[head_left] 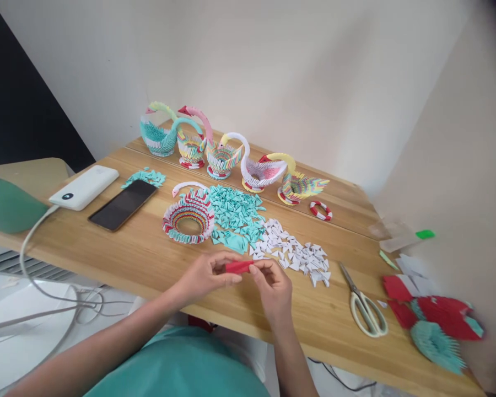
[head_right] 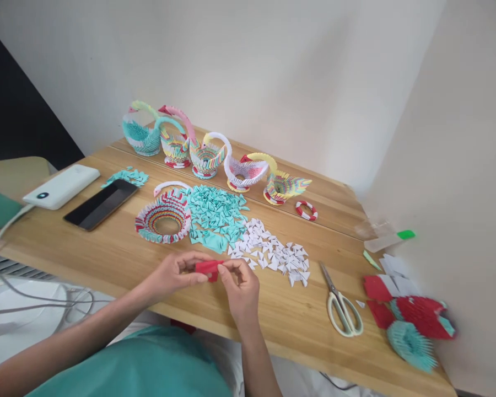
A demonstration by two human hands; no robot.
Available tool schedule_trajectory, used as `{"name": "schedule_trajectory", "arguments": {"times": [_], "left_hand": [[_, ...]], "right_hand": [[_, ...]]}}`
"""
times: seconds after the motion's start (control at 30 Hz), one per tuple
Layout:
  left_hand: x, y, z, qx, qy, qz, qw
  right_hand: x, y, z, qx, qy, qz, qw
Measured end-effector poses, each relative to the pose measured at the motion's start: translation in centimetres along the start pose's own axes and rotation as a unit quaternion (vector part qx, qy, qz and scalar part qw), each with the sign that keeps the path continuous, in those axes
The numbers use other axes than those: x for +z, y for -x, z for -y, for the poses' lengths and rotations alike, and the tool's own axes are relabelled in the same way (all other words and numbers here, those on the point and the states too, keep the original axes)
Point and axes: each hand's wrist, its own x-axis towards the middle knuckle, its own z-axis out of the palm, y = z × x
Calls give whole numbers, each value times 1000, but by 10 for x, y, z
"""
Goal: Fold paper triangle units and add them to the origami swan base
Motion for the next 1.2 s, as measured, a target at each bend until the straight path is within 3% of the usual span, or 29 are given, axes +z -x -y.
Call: {"name": "schedule_trajectory", "arguments": {"times": [0.13,0.37,0.8,1.03,1.1,1.2], "left_hand": [[5,-1,-1,24,-27,-37,999],[5,-1,-3,62,-71,-48,994],[-1,-7,6,13,-44,-77,996],[-4,-7,-4,81,-194,-64,976],[-1,-10,-4,86,-134,-87,983],[5,-15,-1,31,15,-80,996]], "right_hand": [[4,0,-3,26,-21,-1,999],[7,1,-1,25,11,-5,1000],[9,-2,-10,-41,79,-15,996],[2,-12,2,-52,116,80,989],[4,-12,3,-63,116,58,990],[10,-9,2,-63,96,8,993]]}}
